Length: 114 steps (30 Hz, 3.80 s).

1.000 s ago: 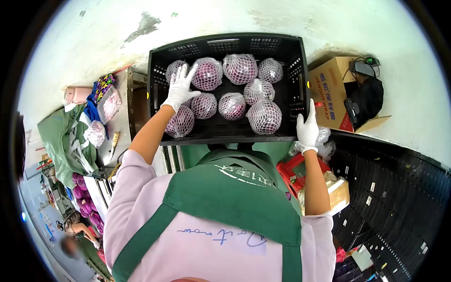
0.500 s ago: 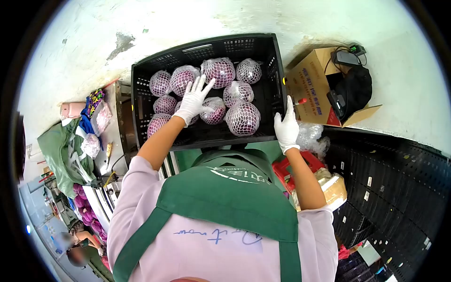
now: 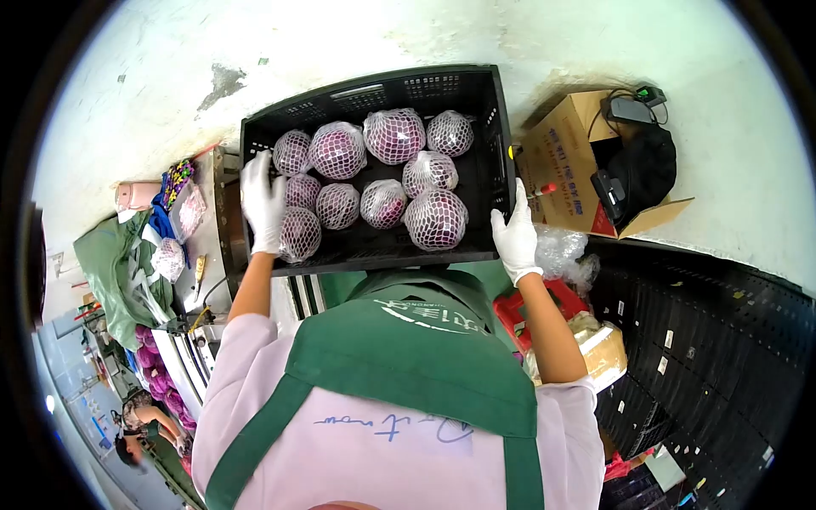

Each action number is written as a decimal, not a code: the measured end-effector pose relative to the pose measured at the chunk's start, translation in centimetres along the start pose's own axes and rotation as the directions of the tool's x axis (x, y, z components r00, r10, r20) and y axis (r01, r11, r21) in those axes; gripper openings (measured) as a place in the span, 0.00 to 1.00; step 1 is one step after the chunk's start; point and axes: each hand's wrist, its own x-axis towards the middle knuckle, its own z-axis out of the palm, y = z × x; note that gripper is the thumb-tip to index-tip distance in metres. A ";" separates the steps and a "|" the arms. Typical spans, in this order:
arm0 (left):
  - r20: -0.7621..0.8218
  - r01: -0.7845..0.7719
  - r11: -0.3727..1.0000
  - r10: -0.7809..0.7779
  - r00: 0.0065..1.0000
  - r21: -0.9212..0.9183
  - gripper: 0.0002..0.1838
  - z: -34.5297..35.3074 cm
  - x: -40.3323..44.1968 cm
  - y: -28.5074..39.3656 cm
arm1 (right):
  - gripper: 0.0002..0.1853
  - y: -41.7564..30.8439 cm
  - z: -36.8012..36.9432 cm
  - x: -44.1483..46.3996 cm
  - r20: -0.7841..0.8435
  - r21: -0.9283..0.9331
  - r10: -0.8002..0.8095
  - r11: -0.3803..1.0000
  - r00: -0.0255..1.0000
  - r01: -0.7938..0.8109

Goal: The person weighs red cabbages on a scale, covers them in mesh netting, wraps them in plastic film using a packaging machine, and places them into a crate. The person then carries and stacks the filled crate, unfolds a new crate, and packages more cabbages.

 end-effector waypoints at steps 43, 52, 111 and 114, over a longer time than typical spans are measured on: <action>0.668 0.627 0.278 0.493 0.557 -0.728 0.14 -8.8 13.9 -5.7 | 0.24 -24.4 -1.9 -39.9 -0.563 0.664 0.502 0.748 0.656 -0.002; 0.430 0.431 0.265 0.832 0.351 -0.863 0.15 7.0 25.5 -0.9 | 0.26 -34.1 11.9 -35.7 -0.716 0.647 0.646 0.756 0.264 -0.094; 0.096 0.582 -0.080 0.960 0.264 -0.809 0.18 36.0 5.9 38.1 | 0.22 -2.9 11.5 -33.1 -0.953 0.302 0.291 0.923 -0.083 -0.236; 0.138 0.590 -0.036 0.959 0.247 -0.806 0.16 33.0 5.5 38.9 | 0.21 -2.2 7.1 -33.9 -0.944 0.329 0.328 0.915 -0.044 -0.232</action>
